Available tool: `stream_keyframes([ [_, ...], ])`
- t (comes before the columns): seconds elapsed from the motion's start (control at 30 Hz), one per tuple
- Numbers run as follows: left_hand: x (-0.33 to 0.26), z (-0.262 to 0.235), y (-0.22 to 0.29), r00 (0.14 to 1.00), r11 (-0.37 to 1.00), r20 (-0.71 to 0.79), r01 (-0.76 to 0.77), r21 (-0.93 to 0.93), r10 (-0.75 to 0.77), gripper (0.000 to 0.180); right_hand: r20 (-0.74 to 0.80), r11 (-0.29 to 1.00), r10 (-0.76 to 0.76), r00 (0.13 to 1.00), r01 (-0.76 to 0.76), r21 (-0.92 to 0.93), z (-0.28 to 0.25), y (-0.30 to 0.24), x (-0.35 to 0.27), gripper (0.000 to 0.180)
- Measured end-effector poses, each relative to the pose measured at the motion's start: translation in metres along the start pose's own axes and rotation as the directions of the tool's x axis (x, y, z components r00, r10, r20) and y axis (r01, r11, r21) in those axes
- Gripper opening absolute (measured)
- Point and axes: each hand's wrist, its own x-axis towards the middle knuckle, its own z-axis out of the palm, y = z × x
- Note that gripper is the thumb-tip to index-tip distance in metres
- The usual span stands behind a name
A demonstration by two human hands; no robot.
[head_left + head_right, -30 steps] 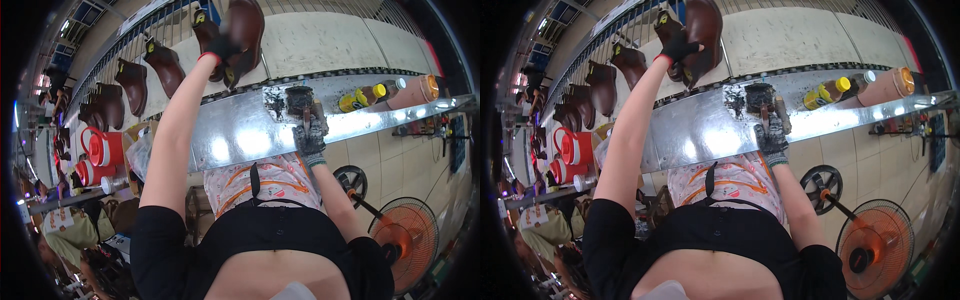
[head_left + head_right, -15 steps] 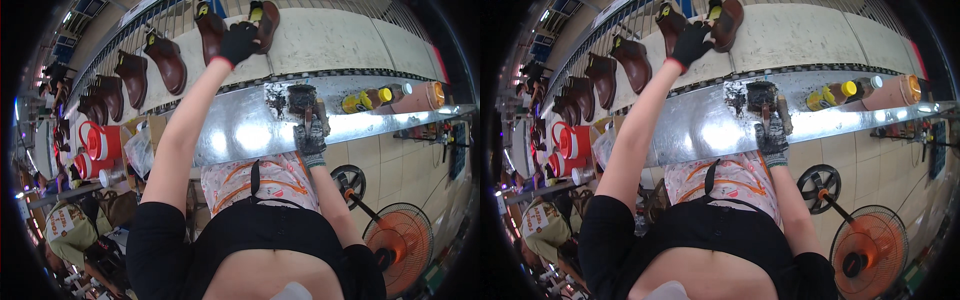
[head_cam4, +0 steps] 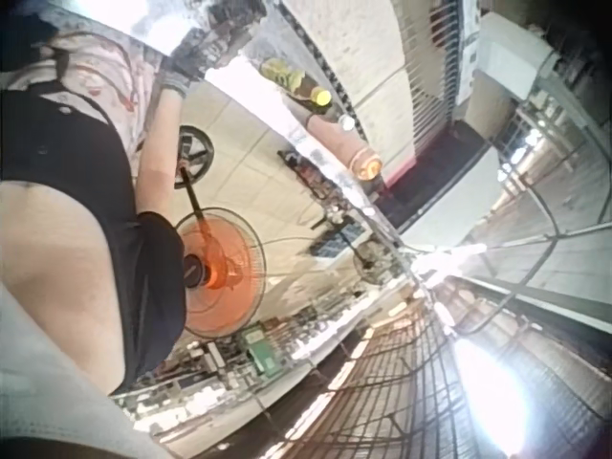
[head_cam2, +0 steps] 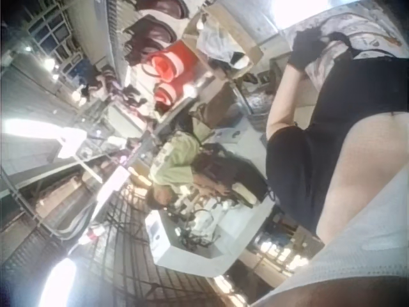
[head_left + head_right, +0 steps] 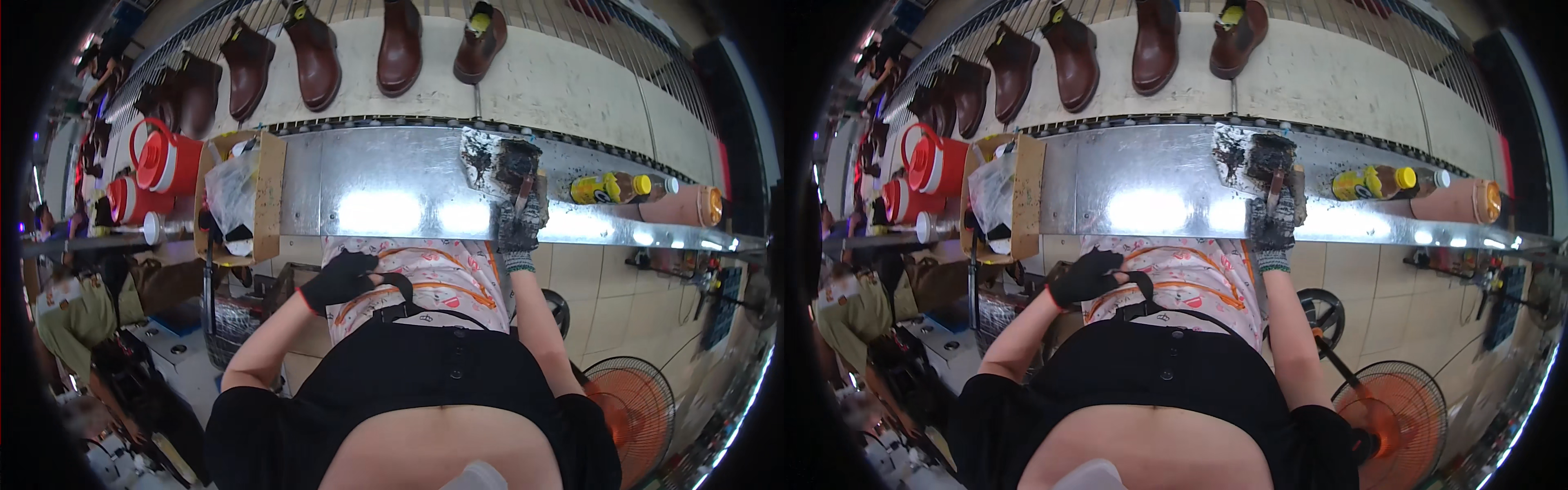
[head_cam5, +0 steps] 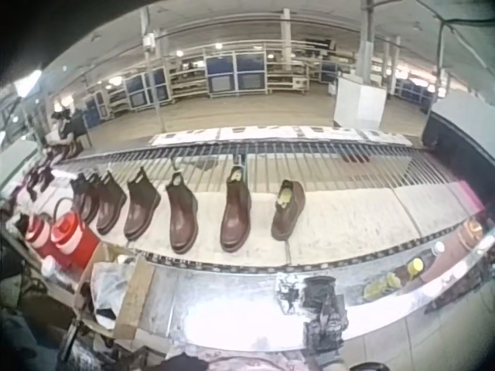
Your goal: The person repeatedly picks up brown leather boots from a conveyor belt, applies a substance with a brush, and wipes the surface with a cloth. They rotate each boot to treat different sides before placing it back on the moving belt. The process is repeated for multiple boots in sequence.
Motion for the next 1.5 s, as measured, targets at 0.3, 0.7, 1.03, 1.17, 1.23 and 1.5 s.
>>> stream_keyframes([
  [0.3,-0.079,-0.027,0.020,0.909,0.918,0.409,0.224,-0.328,-0.075,0.010,-0.084,0.949,-0.260,0.962,0.238,-0.204,0.007,0.010,0.005,0.055],
  [0.7,-0.074,-0.021,0.043,0.858,0.763,0.242,0.514,-0.393,-0.453,0.009,-0.136,0.985,-0.141,0.981,0.125,-0.117,0.003,0.002,0.010,0.026],
  [1.03,-0.078,-0.024,0.060,0.893,0.775,0.213,0.450,-0.443,-0.396,0.010,-0.025,0.990,-0.084,0.996,0.080,-0.112,0.005,0.005,0.001,0.075],
  [1.17,-0.071,-0.030,0.059,0.847,0.721,0.338,0.529,-0.448,-0.411,0.012,0.069,0.990,-0.012,0.998,0.022,-0.137,0.002,0.004,0.001,0.071],
  [1.23,-0.074,-0.028,0.050,0.881,0.751,0.343,0.461,-0.472,-0.326,0.012,0.082,0.998,0.056,0.995,-0.054,-0.031,-0.004,-0.002,0.002,0.069],
  [1.5,-0.069,-0.029,0.053,0.861,0.740,0.366,0.496,-0.454,-0.353,0.014,0.002,1.000,0.004,1.000,-0.004,0.019,-0.010,-0.009,0.003,0.066],
])
